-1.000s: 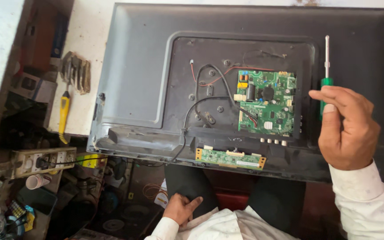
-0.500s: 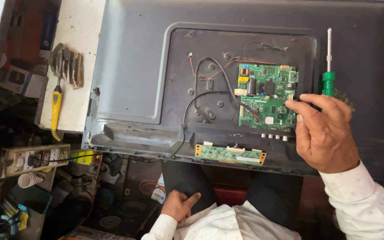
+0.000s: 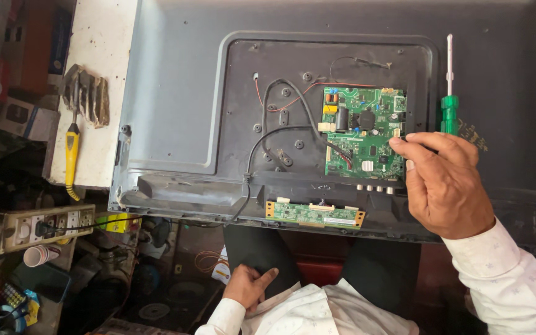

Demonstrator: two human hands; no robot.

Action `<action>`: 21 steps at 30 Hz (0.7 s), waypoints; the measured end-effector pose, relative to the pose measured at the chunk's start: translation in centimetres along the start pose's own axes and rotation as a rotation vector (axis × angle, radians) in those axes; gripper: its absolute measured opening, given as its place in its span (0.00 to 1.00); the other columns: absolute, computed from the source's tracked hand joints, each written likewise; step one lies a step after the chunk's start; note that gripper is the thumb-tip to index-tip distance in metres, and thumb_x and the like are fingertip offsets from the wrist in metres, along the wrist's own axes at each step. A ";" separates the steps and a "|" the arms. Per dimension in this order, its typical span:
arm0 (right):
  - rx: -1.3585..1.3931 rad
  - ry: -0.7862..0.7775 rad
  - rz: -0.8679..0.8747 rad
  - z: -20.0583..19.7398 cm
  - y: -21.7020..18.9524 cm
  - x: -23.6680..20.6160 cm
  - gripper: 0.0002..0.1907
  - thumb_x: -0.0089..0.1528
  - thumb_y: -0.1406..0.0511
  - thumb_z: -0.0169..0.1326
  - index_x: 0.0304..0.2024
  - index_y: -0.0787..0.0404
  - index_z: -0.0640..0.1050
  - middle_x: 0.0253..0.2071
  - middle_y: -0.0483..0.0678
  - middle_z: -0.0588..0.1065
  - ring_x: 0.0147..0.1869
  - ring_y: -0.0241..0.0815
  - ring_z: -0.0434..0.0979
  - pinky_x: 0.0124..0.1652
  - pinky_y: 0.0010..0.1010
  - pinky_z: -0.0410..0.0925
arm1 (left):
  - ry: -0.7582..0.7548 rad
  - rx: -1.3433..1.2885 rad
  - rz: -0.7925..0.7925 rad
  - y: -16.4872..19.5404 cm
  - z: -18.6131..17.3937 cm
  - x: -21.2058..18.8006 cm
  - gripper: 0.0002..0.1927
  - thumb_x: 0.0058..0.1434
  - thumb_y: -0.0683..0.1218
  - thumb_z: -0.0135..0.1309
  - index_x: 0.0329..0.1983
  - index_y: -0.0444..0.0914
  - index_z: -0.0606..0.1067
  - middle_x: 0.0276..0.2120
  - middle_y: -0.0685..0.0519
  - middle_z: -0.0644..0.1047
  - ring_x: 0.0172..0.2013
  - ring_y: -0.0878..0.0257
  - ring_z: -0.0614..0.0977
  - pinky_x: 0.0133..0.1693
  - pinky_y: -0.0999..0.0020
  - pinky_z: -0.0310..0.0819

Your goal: The person uses a multimeter to test points on a circuit board inside a disassembled television. They move the probes across different components and then place the multimeter aside.

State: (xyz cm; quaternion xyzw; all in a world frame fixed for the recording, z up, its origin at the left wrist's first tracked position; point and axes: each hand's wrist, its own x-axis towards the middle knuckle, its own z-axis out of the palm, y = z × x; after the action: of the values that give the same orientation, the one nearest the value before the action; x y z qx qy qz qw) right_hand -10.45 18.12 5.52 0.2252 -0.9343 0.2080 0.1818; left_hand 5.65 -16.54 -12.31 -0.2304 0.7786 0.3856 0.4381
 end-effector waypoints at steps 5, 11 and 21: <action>0.008 0.004 -0.004 -0.1 0.2 0.0 0.17 0.65 0.76 0.55 0.56 0.61 0.79 0.53 0.51 0.76 0.61 0.49 0.75 0.66 0.41 0.62 | 0.004 0.009 0.008 0.1 0.2 0.1 0.36 0.61 0.66 0.58 0.11 0.32 0.76 0.05 0.48 0.71 0.07 0.60 0.73 0.18 0.65 0.72; 0.007 -0.004 -0.012 0.0 0.3 0.1 0.17 0.65 0.76 0.54 0.56 0.62 0.79 0.50 0.51 0.77 0.61 0.48 0.75 0.66 0.41 0.62 | 0.001 0.002 -0.006 0.5 0.1 -0.2 0.36 0.61 0.65 0.58 0.11 0.31 0.76 0.05 0.48 0.70 0.07 0.60 0.72 0.18 0.64 0.71; 0.007 0.007 -0.011 0.0 0.2 0.1 0.17 0.65 0.76 0.54 0.56 0.62 0.79 0.51 0.51 0.78 0.62 0.48 0.75 0.66 0.41 0.62 | 0.007 0.005 -0.018 0.9 0.1 -0.3 0.36 0.61 0.66 0.58 0.10 0.32 0.76 0.05 0.48 0.70 0.07 0.60 0.72 0.19 0.65 0.73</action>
State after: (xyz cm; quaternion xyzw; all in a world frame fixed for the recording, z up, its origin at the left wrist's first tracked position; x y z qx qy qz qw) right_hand -10.66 18.21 5.49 0.2304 -0.9316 0.2111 0.1854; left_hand 5.20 -15.86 -11.75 -0.2375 0.7789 0.3792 0.4394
